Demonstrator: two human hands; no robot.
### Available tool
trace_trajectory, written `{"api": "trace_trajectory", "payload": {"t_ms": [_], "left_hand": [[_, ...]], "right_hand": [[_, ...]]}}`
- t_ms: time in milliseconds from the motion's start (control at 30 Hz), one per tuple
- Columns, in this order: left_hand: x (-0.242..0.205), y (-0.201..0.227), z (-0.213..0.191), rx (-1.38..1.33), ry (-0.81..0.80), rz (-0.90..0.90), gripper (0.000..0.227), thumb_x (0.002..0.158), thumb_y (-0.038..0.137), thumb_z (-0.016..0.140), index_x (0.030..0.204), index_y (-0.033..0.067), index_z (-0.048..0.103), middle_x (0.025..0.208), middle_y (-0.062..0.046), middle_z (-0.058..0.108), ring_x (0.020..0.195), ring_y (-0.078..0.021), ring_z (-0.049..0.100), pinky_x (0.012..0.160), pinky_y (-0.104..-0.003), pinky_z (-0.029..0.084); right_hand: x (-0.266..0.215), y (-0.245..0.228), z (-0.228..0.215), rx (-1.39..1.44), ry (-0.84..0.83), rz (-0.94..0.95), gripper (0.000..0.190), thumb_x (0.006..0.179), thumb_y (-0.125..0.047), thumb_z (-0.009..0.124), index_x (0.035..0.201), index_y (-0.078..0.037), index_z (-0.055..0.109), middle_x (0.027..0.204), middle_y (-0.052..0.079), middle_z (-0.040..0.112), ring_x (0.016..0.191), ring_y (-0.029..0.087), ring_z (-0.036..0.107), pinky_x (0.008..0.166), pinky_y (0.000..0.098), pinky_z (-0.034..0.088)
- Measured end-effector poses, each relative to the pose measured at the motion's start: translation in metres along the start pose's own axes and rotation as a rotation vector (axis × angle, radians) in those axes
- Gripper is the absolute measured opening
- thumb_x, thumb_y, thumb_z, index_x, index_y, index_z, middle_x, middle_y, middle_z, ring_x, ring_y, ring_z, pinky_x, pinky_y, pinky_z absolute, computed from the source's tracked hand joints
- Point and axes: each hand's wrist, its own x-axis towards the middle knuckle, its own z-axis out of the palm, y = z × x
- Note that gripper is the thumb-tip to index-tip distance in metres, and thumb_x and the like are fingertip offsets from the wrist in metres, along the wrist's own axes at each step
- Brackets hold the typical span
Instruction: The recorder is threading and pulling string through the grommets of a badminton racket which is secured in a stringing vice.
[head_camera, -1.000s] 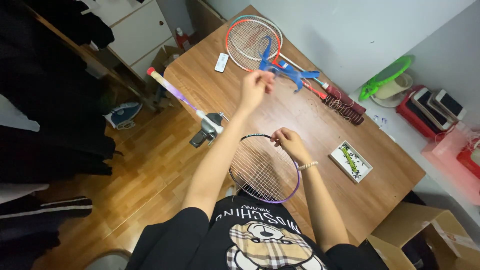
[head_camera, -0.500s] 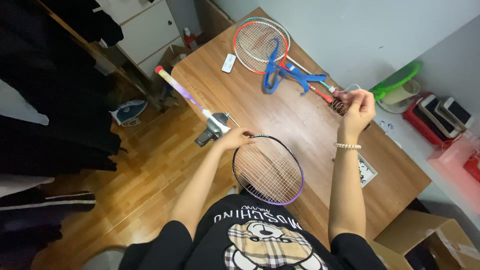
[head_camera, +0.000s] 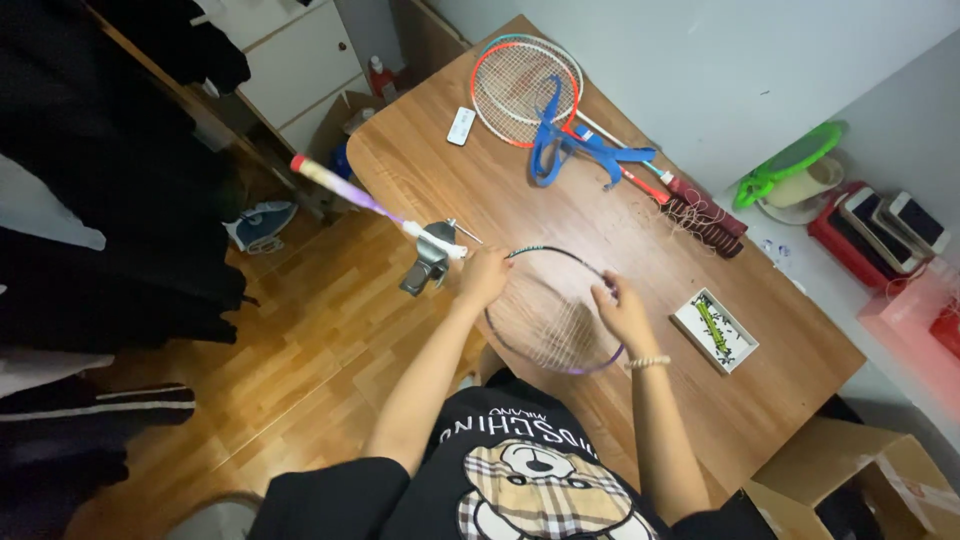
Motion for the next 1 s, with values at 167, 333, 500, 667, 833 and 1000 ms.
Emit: {"api": "trace_trajectory", "payload": {"t_ms": [167,333,500,667,833,1000], "left_hand": [[0.01,-0.001,0.003,0.042,0.143,0.057,0.028,0.094,0.017,0.061,0.118,0.0103,0.073,0.111,-0.013,0.073,0.109,-0.0342,0.065,0.096,-0.049,0.044],[0.02,0.002,0.009,0.086,0.204,0.072,0.033,0.095,0.019,0.061,0.125,0.0084,0.069,0.112,-0.014,0.072,0.109,-0.0338,0.065,0.095,-0.049,0.043],[0.021,-0.003,0.017,0.097,0.346,0.098,0.038,0.095,0.018,0.061,0.131,0.0092,0.066,0.116,-0.014,0.071,0.11,-0.0331,0.065,0.099,-0.049,0.041],[-0.002,-0.002,-0.013,-0.191,0.362,0.112,0.033,0.099,0.02,0.061,0.129,0.0063,0.066,0.115,-0.014,0.072,0.106,-0.0318,0.067,0.094,-0.043,0.049],[-0.047,-0.027,-0.003,-0.555,0.456,-0.051,0.029,0.106,0.024,0.054,0.125,0.0043,0.065,0.106,-0.011,0.075,0.097,-0.0216,0.071,0.085,-0.035,0.054],[-0.11,-0.053,0.048,-0.83,0.377,-0.301,0.022,0.109,0.02,0.05,0.112,0.0042,0.066,0.085,-0.004,0.068,0.076,-0.0128,0.065,0.07,-0.029,0.053]], "right_hand": [[-0.053,-0.013,0.013,-0.116,0.464,-0.25,0.051,0.093,-0.016,0.069,0.137,0.007,0.056,0.131,0.031,0.06,0.118,0.043,0.059,0.099,0.0474,0.047],[-0.113,-0.065,0.025,0.102,0.595,-0.298,0.013,0.092,-0.005,0.062,0.104,-0.003,0.068,0.1,0.013,0.071,0.093,0.03,0.069,0.085,0.0393,0.053],[-0.111,-0.024,0.098,0.647,-0.128,0.052,0.016,0.096,-0.014,0.063,0.108,-0.007,0.071,0.095,0.004,0.076,0.088,0.014,0.073,0.08,0.0271,0.058],[-0.099,-0.027,0.091,1.232,-0.213,0.516,0.026,0.102,-0.023,0.06,0.116,-0.003,0.067,0.103,0.005,0.073,0.09,0.012,0.067,0.078,0.0265,0.052],[-0.09,-0.005,0.106,1.308,-0.274,0.645,0.021,0.102,-0.022,0.061,0.114,-0.005,0.064,0.1,0.003,0.069,0.089,0.012,0.064,0.077,0.0265,0.052],[-0.08,0.048,0.15,1.451,-0.036,0.445,0.02,0.1,-0.017,0.065,0.114,-0.002,0.063,0.104,0.005,0.069,0.089,0.012,0.063,0.077,0.0246,0.05]]}}
